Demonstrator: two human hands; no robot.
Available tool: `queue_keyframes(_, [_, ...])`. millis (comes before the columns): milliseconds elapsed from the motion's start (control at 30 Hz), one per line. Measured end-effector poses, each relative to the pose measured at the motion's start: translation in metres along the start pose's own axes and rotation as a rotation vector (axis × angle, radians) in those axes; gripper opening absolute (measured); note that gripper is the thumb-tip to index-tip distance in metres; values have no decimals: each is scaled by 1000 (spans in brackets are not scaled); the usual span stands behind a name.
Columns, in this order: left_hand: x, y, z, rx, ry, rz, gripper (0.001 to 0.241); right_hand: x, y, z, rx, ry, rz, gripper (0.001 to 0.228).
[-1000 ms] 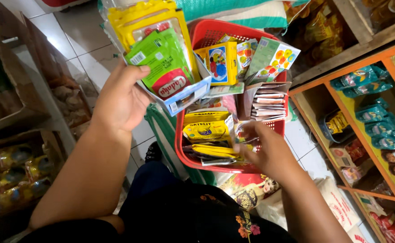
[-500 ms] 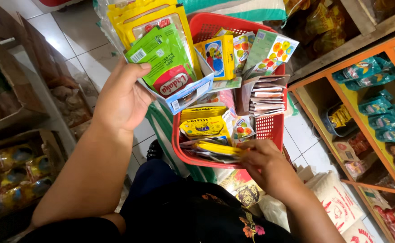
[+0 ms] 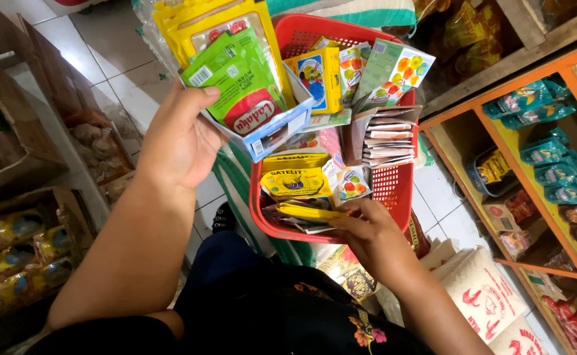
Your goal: The person takes various boxes and packets from a red basket and places them onto a white shelf, arranging them by category including small yellow, white, and green boxes.
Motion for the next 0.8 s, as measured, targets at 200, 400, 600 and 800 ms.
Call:
queue_keyframes(200, [-3,-4,0,26,-11,3,55,-6,-1,-15,-176,-118,-24,17])
queue_keyframes(400, [11,-3,6,20,31,-80,60,-61,-18,-30,-248,52,559,11])
queue_keyframes(600, [43,-5,4,-32,125,-192,65,-93,-36,-18,-334,570,635,12])
queue_keyframes(800, [77,-19,18,121,199,-280,66,-104,-51,-46,-636,937,507,11])
Point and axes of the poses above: each hand's wrist, its own y-axis towards the middle knuckle, its own z-axis out of the palm, x = y × z, the point moved 7 cm from there along y, towards the middle knuckle, and after that the axes turned 5 degrees about -x, right-handed, at the moved point
